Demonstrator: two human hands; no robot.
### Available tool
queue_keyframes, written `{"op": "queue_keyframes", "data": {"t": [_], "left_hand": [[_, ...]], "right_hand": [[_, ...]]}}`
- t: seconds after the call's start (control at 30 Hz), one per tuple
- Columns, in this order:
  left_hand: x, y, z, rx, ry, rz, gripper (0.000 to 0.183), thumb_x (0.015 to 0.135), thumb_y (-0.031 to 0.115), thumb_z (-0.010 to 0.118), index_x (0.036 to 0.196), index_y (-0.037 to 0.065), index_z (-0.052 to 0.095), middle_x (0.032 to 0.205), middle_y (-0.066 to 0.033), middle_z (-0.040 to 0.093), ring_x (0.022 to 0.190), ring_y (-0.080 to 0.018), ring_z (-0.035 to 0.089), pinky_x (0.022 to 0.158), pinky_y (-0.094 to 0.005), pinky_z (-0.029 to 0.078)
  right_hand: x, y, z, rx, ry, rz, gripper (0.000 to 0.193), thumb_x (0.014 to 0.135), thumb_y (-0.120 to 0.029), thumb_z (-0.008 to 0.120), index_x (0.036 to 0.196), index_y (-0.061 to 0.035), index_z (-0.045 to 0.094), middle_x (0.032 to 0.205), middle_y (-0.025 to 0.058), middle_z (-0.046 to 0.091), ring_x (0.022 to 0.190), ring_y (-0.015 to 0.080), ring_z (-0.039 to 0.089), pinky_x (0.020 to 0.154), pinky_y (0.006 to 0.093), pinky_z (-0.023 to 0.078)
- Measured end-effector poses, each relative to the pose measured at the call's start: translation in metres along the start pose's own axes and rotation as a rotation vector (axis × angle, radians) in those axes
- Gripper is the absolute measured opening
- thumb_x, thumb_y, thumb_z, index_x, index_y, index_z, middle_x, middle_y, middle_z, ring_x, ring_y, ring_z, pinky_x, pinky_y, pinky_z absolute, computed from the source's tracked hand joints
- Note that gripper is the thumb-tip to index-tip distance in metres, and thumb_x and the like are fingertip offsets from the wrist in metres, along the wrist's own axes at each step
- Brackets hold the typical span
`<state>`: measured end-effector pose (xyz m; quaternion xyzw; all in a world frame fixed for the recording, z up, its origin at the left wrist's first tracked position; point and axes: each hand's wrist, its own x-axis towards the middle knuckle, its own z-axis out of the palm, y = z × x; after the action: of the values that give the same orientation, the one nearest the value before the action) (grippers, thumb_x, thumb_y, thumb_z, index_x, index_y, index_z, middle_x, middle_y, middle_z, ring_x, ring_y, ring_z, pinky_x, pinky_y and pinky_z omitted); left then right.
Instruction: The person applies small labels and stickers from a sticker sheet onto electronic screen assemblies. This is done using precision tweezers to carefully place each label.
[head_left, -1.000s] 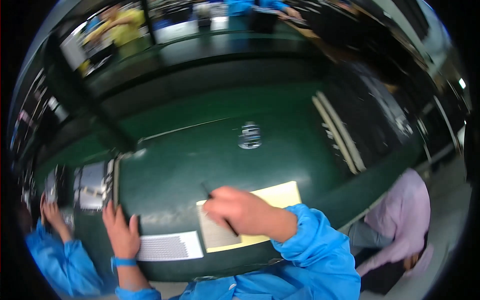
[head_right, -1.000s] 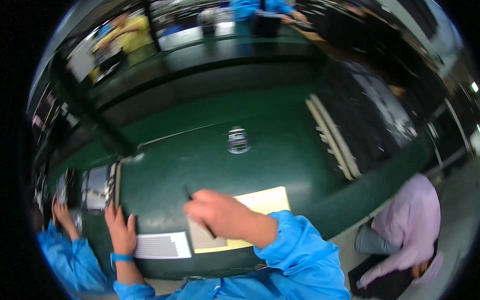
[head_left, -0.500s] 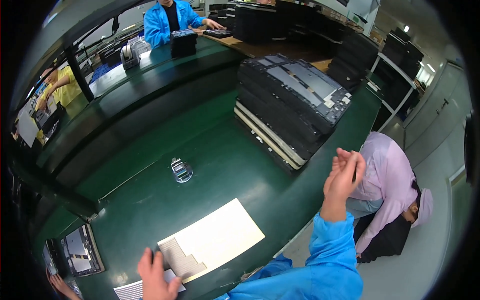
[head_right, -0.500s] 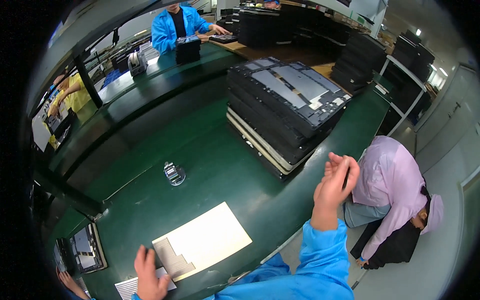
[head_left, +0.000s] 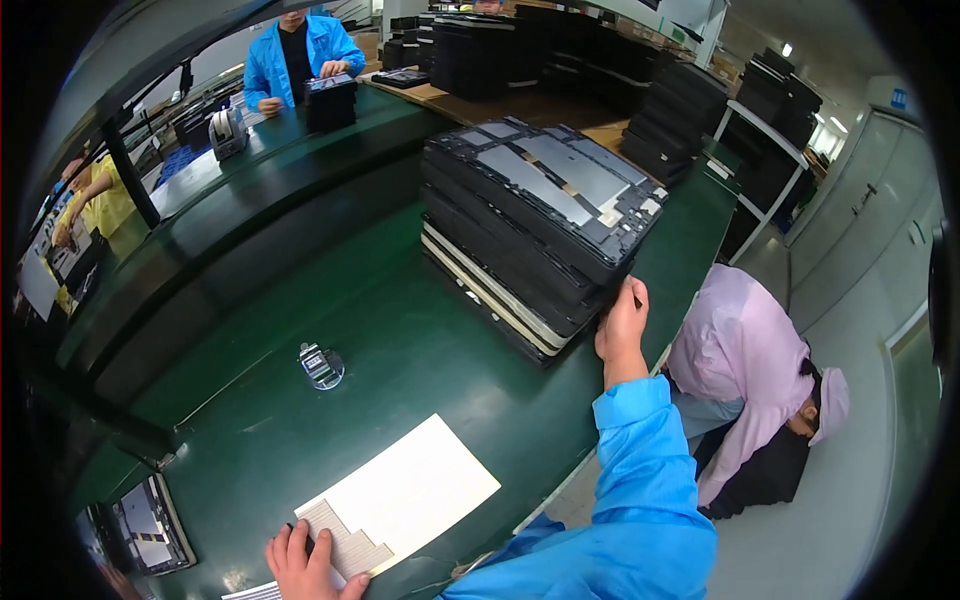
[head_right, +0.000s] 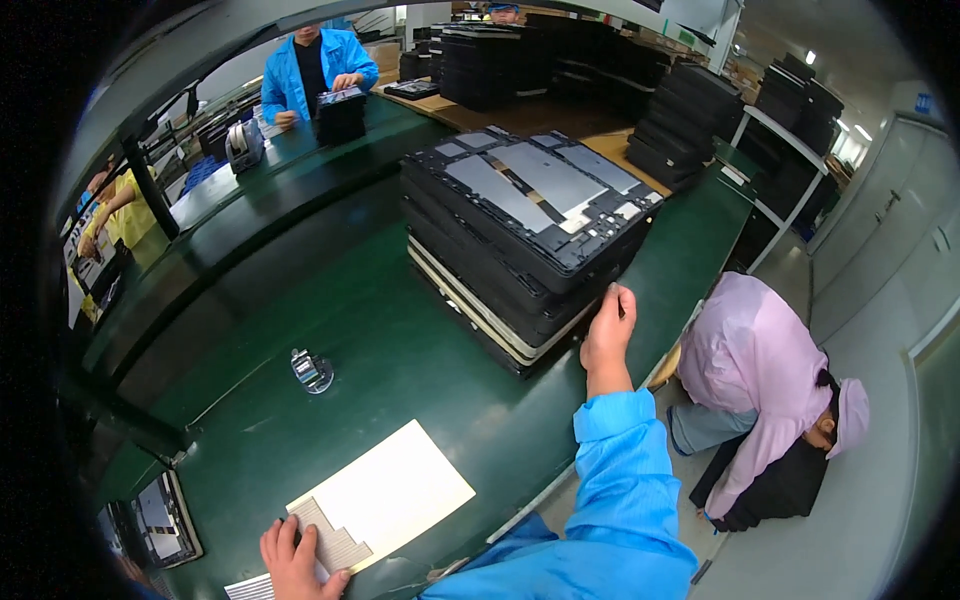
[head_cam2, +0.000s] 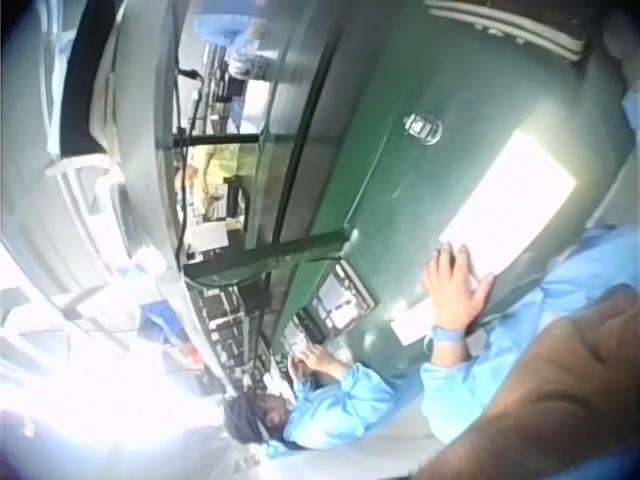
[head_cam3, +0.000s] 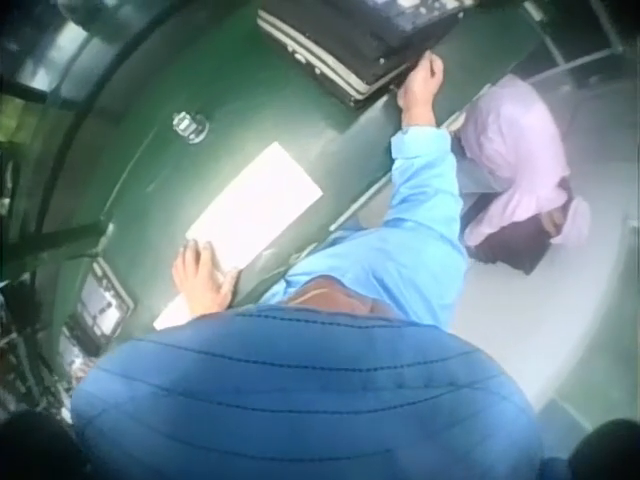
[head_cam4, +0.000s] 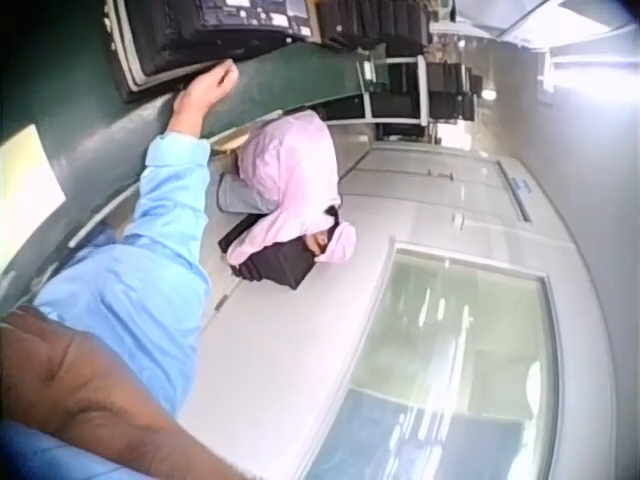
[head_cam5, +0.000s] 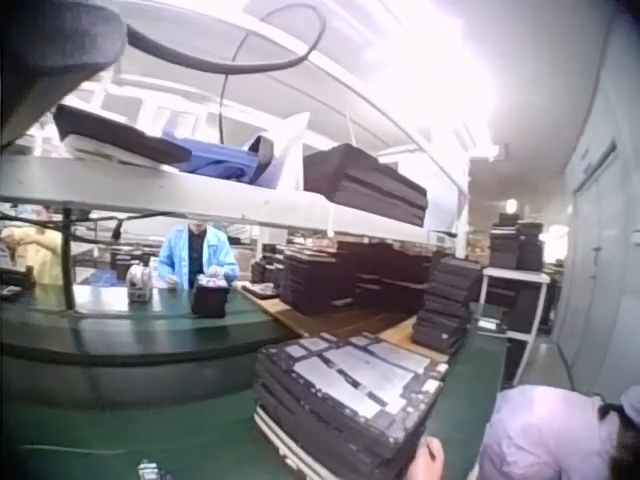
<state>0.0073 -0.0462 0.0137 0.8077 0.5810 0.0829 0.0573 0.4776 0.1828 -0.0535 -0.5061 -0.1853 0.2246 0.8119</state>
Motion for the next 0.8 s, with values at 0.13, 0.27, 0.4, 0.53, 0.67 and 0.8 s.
{"op": "queue_keyframes", "data": {"t": [0.13, 0.27, 0.4, 0.53, 0.67, 0.8], "left_hand": [[-0.003, -0.010, 0.003, -0.029, -0.059, -0.038, 0.067, 0.074, 0.039, 0.068, 0.127, 0.002, 0.048, 0.132, -0.0248, 0.041, 0.121, -0.0417, 0.037, 0.102, -0.0504, 0.026], [0.020, -0.013, -0.012, -0.225, -0.112, -0.265, 0.072, 0.080, 0.042, 0.063, 0.137, 0.007, 0.036, 0.138, -0.0190, 0.038, 0.128, -0.0409, 0.031, 0.108, -0.0479, 0.022], [0.083, 0.023, -0.017, -1.107, 0.061, -0.206, 0.049, 0.089, 0.013, 0.052, 0.133, -0.004, 0.037, 0.136, -0.0192, 0.039, 0.125, -0.0307, 0.040, 0.104, -0.0391, 0.031], [0.156, 0.069, 0.012, -1.508, -0.027, -0.369, 0.052, 0.095, 0.031, 0.048, 0.139, 0.005, 0.034, 0.140, -0.0080, 0.037, 0.127, -0.0216, 0.037, 0.101, -0.0381, 0.035], [0.213, 0.100, 0.066, -1.652, -0.023, -0.439, 0.066, 0.095, 0.044, 0.044, 0.137, -0.006, 0.032, 0.139, -0.0218, 0.038, 0.131, -0.0284, 0.035, 0.107, -0.0325, 0.027], [0.210, 0.110, 0.073, -1.546, -0.023, -0.263, 0.073, 0.095, 0.048, 0.035, 0.137, -0.011, 0.025, 0.141, -0.0291, 0.030, 0.135, -0.0356, 0.025, 0.111, -0.0349, 0.018]], "right_hand": [[-0.031, -0.021, -0.003, 0.081, -0.191, 0.141, 0.014, 0.096, -0.021, 0.048, 0.084, -0.0132, 0.051, 0.064, -0.0048, 0.044, 0.052, 0.0061, 0.037, 0.044, 0.0235, 0.027], [-0.083, -0.044, -0.017, 0.029, -0.361, 0.333, 0.016, 0.098, -0.024, 0.045, 0.089, -0.0113, 0.052, 0.071, -0.0012, 0.053, 0.058, 0.0089, 0.050, 0.053, 0.0240, 0.043], [-0.084, -0.043, -0.016, 0.162, -0.409, 0.300, 0.013, 0.098, -0.018, 0.042, 0.098, -0.0076, 0.050, 0.092, 0.0052, 0.060, 0.081, 0.0143, 0.059, 0.071, 0.0299, 0.050], [-0.087, -0.014, -0.005, 0.249, -0.266, 0.382, 0.025, 0.095, -0.012, 0.045, 0.119, -0.0075, 0.048, 0.115, 0.0069, 0.056, 0.105, 0.0200, 0.054, 0.093, 0.0366, 0.044], [-0.087, -0.016, -0.008, 0.261, -0.485, 0.356, 0.031, 0.094, -0.024, 0.050, 0.121, -0.0092, 0.051, 0.122, 0.0060, 0.054, 0.111, 0.0230, 0.052, 0.097, 0.0389, 0.042], [-0.086, -0.012, -0.008, 0.240, -0.546, 0.346, 0.034, 0.094, -0.026, 0.051, 0.123, -0.0082, 0.050, 0.123, 0.0065, 0.054, 0.112, 0.0241, 0.052, 0.099, 0.0402, 0.040]]}}
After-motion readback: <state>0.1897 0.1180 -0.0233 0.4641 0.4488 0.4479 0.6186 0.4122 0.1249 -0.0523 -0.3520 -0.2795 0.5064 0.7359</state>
